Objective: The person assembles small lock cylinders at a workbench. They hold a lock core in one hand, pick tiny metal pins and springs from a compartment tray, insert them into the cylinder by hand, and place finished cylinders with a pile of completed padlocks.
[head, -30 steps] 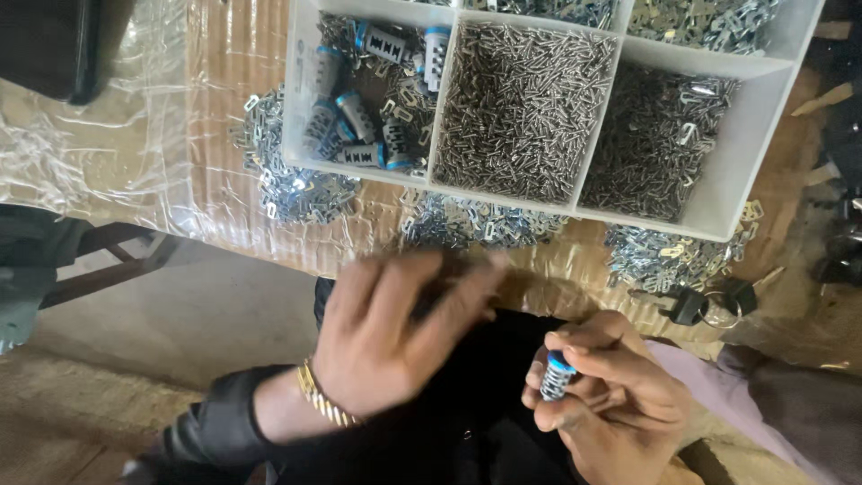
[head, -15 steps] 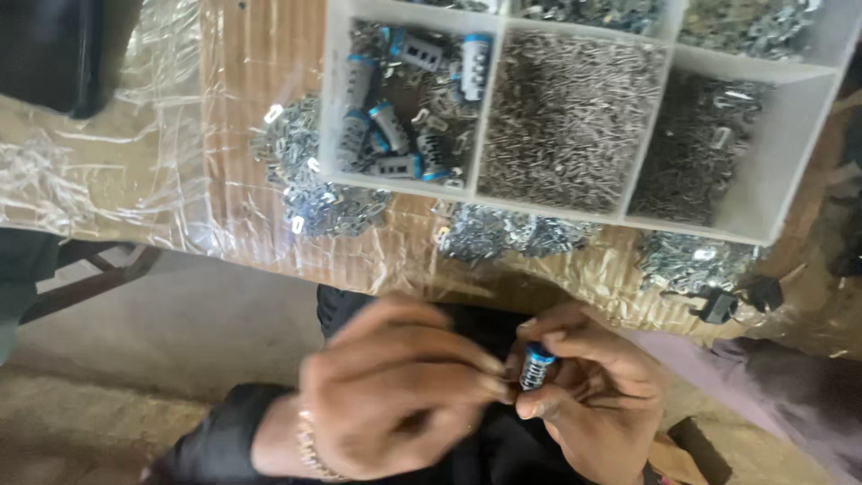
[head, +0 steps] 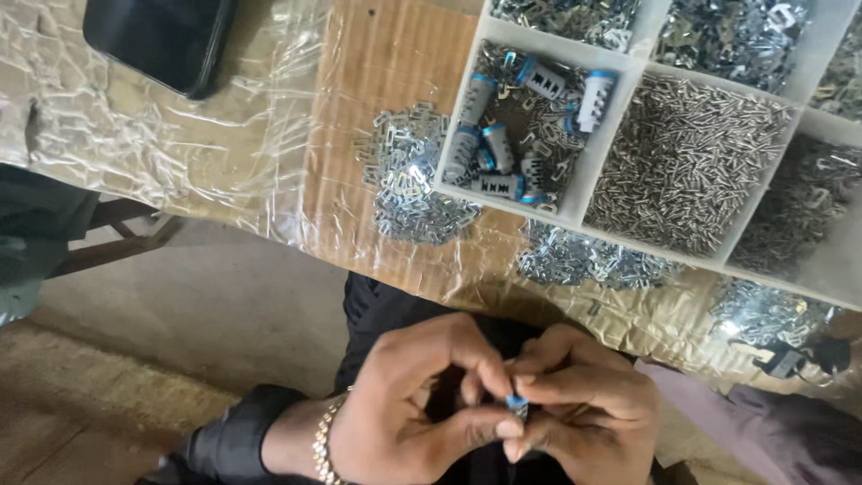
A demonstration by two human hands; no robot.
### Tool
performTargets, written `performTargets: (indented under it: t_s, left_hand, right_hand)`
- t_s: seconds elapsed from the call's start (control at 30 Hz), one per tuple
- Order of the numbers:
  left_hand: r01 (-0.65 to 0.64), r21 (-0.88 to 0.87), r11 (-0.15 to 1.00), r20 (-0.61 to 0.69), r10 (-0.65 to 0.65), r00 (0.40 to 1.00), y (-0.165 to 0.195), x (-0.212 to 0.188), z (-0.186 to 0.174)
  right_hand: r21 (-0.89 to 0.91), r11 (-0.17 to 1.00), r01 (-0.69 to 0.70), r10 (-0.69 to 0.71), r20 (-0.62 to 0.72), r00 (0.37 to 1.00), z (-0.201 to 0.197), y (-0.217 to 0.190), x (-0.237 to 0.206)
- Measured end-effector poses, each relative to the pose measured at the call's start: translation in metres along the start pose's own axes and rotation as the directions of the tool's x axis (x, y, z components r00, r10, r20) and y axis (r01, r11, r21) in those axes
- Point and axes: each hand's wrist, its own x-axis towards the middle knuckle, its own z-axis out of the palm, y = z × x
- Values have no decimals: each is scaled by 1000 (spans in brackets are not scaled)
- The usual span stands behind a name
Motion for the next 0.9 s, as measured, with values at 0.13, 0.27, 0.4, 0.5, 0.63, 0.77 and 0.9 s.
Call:
performTargets:
  t_s: [0.13,0.27,0.4,0.5,0.63,0.77,0.9]
  left_hand:
    - [79,-32,996,-31,-80,996,3,-8,-7]
    - [-128,930,344,-34,429,903,12,12,-11]
    - [-188,982,14,164,431,887,12,24,-17]
    - [-444,894,60,344,543,766,-1,23,-30]
    - [-437,893,111,331,496,803,-14,12,-36]
    - [-380,904,196,207,577,790,-29,25,-36]
    - [-299,921,251,72,644,762,-23,29,-36]
  right_hand:
    - [136,989,62,-61,-9,998,3,-1,0]
    - [36,998,56,-48,-182,982,1,-11,-4]
    - [22,995,92,-89,-127,988,-8,-18,-12]
    - [21,998,57,-54,-123,991,-18,-22,-19]
    - [26,999,20,-18,-102,995,-26,-29,-27]
    - [37,996,75,-71,-108,992,-29,-31,-26]
    - [37,999,40,-34,-144,989,-30,-33,-30]
